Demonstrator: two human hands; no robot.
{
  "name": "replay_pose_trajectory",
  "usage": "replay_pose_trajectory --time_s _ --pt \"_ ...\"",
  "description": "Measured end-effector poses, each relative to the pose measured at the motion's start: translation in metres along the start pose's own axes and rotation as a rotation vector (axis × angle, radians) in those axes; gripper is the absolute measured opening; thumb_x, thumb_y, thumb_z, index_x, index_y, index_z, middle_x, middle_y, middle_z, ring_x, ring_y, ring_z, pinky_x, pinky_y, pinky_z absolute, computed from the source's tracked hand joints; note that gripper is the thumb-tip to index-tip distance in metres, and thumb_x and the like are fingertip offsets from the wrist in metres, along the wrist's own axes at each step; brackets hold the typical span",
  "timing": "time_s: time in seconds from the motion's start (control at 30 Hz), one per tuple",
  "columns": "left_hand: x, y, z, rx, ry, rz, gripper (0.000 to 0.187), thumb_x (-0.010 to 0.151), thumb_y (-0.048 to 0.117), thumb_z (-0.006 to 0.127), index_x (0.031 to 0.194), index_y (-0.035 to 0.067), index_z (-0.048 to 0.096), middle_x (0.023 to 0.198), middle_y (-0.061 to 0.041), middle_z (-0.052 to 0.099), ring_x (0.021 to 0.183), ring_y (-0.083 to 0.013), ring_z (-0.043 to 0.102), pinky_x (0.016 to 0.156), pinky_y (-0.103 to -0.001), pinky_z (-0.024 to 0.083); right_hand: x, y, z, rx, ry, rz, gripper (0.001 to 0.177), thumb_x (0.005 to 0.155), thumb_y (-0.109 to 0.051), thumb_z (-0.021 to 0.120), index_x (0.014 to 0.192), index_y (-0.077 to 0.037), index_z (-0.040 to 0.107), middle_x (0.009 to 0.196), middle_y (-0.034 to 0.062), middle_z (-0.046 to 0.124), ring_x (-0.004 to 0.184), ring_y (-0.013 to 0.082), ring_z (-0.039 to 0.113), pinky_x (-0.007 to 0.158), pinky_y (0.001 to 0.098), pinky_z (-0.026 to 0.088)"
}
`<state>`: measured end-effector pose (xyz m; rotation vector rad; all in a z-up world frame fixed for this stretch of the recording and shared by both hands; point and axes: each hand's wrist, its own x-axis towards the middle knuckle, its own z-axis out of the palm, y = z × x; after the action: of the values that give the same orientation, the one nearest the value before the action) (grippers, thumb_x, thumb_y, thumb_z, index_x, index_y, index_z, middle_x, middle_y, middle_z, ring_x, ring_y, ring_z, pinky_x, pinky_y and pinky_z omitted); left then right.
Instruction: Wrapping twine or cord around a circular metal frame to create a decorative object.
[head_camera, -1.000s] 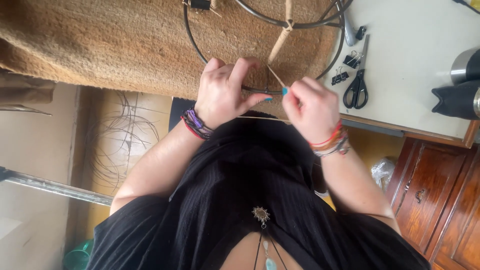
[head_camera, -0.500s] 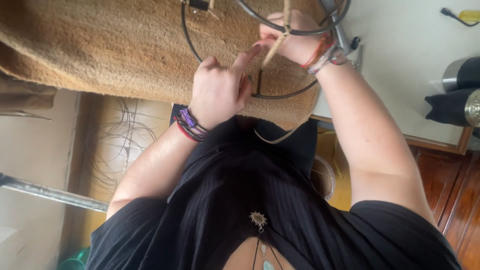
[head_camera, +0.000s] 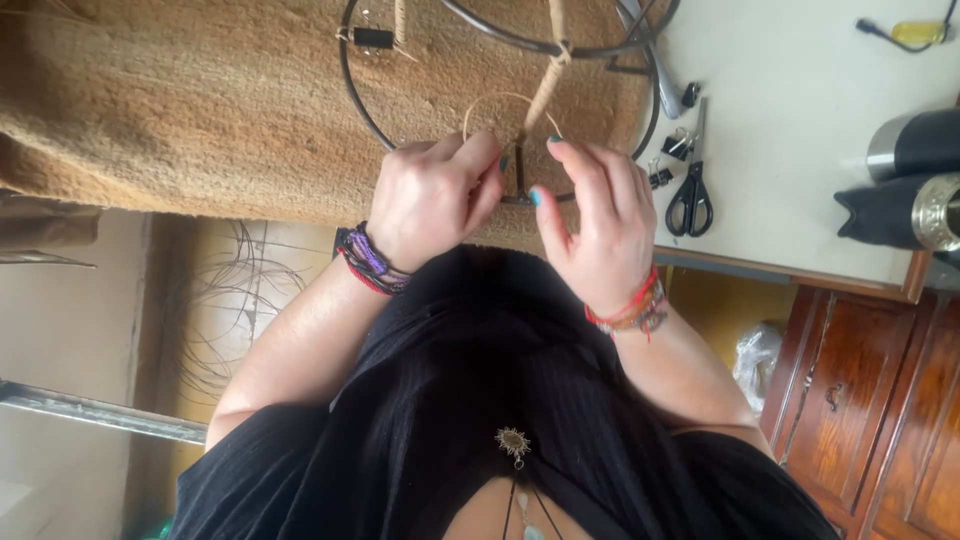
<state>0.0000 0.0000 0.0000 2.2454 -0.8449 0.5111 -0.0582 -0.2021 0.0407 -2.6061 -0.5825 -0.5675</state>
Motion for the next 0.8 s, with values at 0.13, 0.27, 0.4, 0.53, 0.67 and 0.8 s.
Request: replay_pose_trajectory --time_s 0.13,0.27,0.4,0.53,0.67,0.8 --pt "0.001 -0.005 0.0 -0.046 0.114 0.037 0.023 0.101 0.026 0.061 0.08 0.02 0.058 0.06 0.005 0.049 0.053 -0.0223 0.065 0.053 -0.032 0.057 -0.006 0.004 0.017 -0.198 0.334 -0.133 0.019 0.099 -0.026 0.069 0.112 -0.018 0.08 0.12 0.0007 0.068 0.108 0.0236 0.062 0.096 0.0405 0.039" --pt "0.004 -0.002 -0.001 -0.133 0.172 0.093 0.019 0.101 0.02 0.06 0.083 0.014 0.061 0.061 -0.001 0.05 0.053 -0.0263 0.065 0.054 -0.035 0.058 0.024 0.001 0.009 0.316 0.065 -0.06 0.034 0.105 -0.007 0.054 0.138 -0.002 0.062 0.126 0.0158 0.06 0.107 0.0332 0.067 0.093 0.0432 0.055" --pt "0.004 0.003 0.002 -0.168 0.188 0.123 0.018 0.101 0.02 0.059 0.085 0.012 0.065 0.063 -0.004 0.052 0.054 -0.0275 0.066 0.054 -0.037 0.058 0.026 0.02 0.015 0.206 -0.088 -0.139 0.019 0.1 -0.009 0.066 0.118 -0.004 0.072 0.125 0.0104 0.06 0.1 0.0326 0.073 0.079 0.0444 0.061" --pt "0.001 -0.001 -0.002 -0.247 0.193 0.16 0.021 0.103 0.021 0.058 0.085 0.01 0.065 0.07 -0.008 0.057 0.063 -0.0311 0.068 0.059 -0.039 0.058 0.027 0.025 0.019 0.043 -0.128 -0.229 0.015 0.105 -0.019 0.058 0.093 -0.016 0.065 0.104 -0.0026 0.066 0.082 0.0216 0.072 0.076 0.035 0.058" --pt "-0.011 -0.012 -0.031 -0.15 0.275 0.089 0.028 0.103 0.026 0.061 0.079 0.013 0.07 0.087 -0.007 0.07 0.088 -0.0308 0.069 0.083 -0.041 0.055 0.021 0.03 0.019 0.049 -0.179 -0.253 0.019 0.109 -0.018 0.056 0.095 -0.015 0.069 0.097 0.0005 0.07 0.086 0.0191 0.073 0.08 0.0323 0.055" --pt "-0.06 -0.05 -0.066 -0.017 0.32 -0.102 0.036 0.107 0.015 0.06 0.072 0.006 0.055 0.098 -0.016 0.06 0.102 -0.0392 0.06 0.089 -0.049 0.051 0.019 0.026 0.02 0.071 -0.152 -0.255 0.012 0.106 -0.016 0.061 0.098 -0.016 0.07 0.1 -0.001 0.071 0.089 0.0184 0.074 0.079 0.0316 0.055"
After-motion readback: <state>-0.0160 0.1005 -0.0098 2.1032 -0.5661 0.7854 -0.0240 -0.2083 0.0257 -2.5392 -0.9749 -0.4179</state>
